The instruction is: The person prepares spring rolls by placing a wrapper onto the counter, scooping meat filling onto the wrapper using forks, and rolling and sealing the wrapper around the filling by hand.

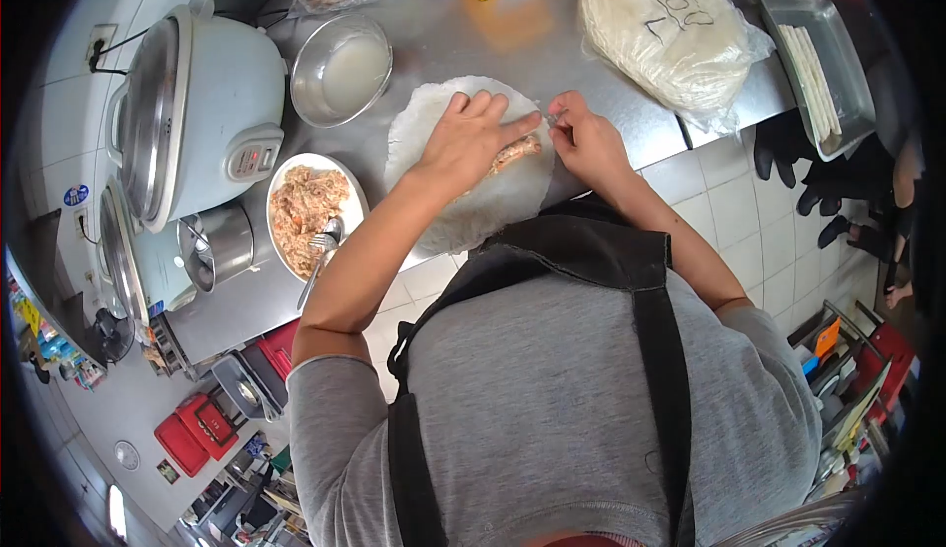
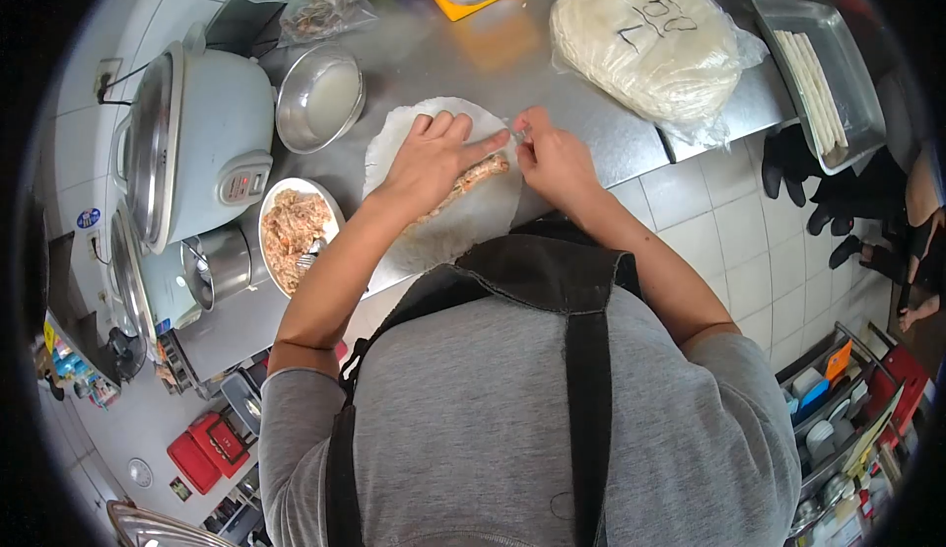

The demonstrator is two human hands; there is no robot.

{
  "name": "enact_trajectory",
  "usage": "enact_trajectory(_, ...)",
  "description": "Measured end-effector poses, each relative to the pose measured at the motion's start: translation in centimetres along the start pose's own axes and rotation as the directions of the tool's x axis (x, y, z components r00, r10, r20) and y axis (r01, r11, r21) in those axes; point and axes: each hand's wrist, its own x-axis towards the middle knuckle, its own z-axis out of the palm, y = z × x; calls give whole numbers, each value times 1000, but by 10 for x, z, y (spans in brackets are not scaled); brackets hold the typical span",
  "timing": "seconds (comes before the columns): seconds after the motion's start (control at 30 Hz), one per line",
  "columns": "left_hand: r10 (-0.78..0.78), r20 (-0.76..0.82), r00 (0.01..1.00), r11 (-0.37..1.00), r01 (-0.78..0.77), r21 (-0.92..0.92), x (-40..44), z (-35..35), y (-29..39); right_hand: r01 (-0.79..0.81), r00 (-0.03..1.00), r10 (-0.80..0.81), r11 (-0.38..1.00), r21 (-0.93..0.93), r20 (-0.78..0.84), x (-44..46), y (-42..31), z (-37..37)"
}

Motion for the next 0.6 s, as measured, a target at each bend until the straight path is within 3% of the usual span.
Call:
enact_trajectory(0.1,-137,-40,990,981,141,133,5,0,-17,-1,1000,1,1000,-3,0,-1,0,0)
enact_trajectory(0.2,10,-134,991,983,15,184,3,4,-18,2,1000,-2,1000,-15,-9,0,-1,0)
enact_trajectory(0.23,53,-1,999,996,-53,66,2,1,-10,3,1000,-3,1000,-23,-12,-1,-1,0)
enact_trajectory(0.33,-17,-95,995,985,33,171,4,-5,-17,24,999,-24,999,-22,-22,-1,0,1)
enact_trajectory(0.37,-141,3,990,970,138,202,2,-12,-23,31,999,-32,999,-18,-26,-2,0,1)
enact_trajectory(0.47,43,-80,996,978,-25,206,-2,3,-22,11,1000,-13,995,96,15,-5,-1,-2)
enact_trajectory(0.5,87,2,996,987,-87,132,-4,-1,-15,9,1000,-11,994,109,21,-6,-3,-2)
enact_trajectory(0.6,-14,-59,998,984,24,174,-6,2,-26,18,999,-22,990,141,29,-8,-3,-3)
